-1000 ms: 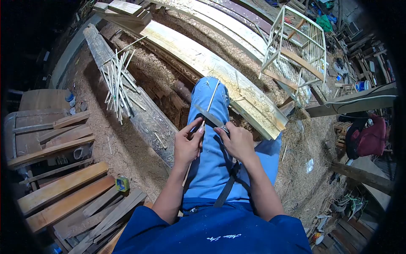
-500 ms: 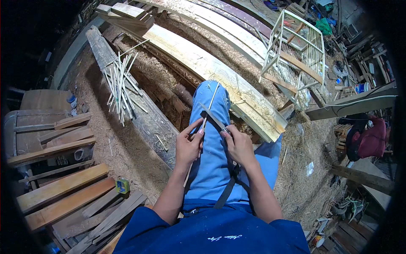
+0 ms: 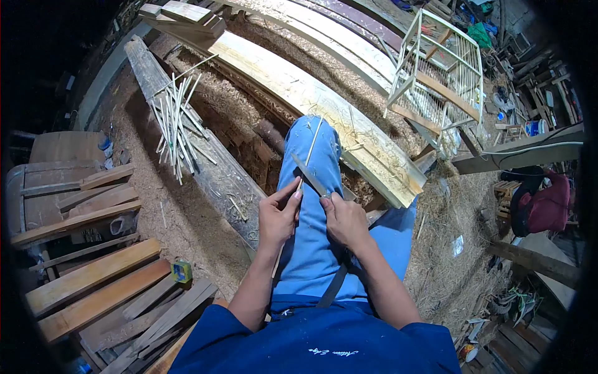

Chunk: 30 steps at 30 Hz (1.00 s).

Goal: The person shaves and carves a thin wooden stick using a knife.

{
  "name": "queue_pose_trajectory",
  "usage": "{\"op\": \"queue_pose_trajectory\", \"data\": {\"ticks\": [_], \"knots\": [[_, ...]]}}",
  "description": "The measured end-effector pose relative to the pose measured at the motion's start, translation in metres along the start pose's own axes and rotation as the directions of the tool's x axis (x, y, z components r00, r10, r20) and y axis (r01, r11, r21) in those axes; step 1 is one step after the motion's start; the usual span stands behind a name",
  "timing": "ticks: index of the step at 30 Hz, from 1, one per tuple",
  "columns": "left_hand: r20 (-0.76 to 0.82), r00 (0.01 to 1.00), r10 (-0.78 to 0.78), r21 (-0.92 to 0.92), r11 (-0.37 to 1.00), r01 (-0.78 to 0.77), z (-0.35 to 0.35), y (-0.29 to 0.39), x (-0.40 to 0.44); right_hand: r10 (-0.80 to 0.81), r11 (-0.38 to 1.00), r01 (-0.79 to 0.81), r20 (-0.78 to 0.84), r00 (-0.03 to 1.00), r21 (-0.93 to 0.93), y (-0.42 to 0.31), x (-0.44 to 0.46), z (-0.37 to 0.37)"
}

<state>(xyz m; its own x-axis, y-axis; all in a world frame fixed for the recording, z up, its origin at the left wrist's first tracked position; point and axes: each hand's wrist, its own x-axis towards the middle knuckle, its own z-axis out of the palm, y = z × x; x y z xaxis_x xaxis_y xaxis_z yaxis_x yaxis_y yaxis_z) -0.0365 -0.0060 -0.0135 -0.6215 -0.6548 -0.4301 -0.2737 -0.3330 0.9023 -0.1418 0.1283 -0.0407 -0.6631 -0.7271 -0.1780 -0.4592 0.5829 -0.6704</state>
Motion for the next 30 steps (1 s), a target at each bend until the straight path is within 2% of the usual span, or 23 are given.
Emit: {"op": "queue_pose_trajectory", "data": {"ticks": [7,11,13,16,20,30], "knots": [[0.003,0.999,0.039,-0.032,0.999,-0.039,-0.008,-0.017,-0.014,0.086,0.995,-0.084,0.048,0.995,-0.049,-0.002,0.007,0.007],[-0.034,0.999,0.02,-0.023,1.0,-0.021,-0.013,-0.02,-0.033,0.051,0.999,-0.05,0.017,0.999,-0.015,0.0,0.008,0.011],[-0.045,0.999,0.001,-0.047,0.999,-0.003,-0.013,-0.018,-0.033,0.027,0.998,-0.024,-0.062,0.998,0.062,0.001,0.008,0.015],[-0.048,0.999,0.019,-0.002,1.0,-0.019,-0.011,-0.013,-0.017,-0.024,0.994,0.029,-0.057,0.998,0.102,-0.001,0.005,0.012],[0.01,0.999,0.03,-0.002,1.0,-0.03,-0.005,-0.008,0.0,-0.013,0.996,0.02,-0.075,0.997,0.082,-0.003,0.001,0.009],[0.026,0.999,0.029,-0.059,0.998,-0.028,-0.012,-0.017,-0.021,0.03,0.999,-0.028,-0.059,0.998,0.042,0.0,0.006,0.018]]}}
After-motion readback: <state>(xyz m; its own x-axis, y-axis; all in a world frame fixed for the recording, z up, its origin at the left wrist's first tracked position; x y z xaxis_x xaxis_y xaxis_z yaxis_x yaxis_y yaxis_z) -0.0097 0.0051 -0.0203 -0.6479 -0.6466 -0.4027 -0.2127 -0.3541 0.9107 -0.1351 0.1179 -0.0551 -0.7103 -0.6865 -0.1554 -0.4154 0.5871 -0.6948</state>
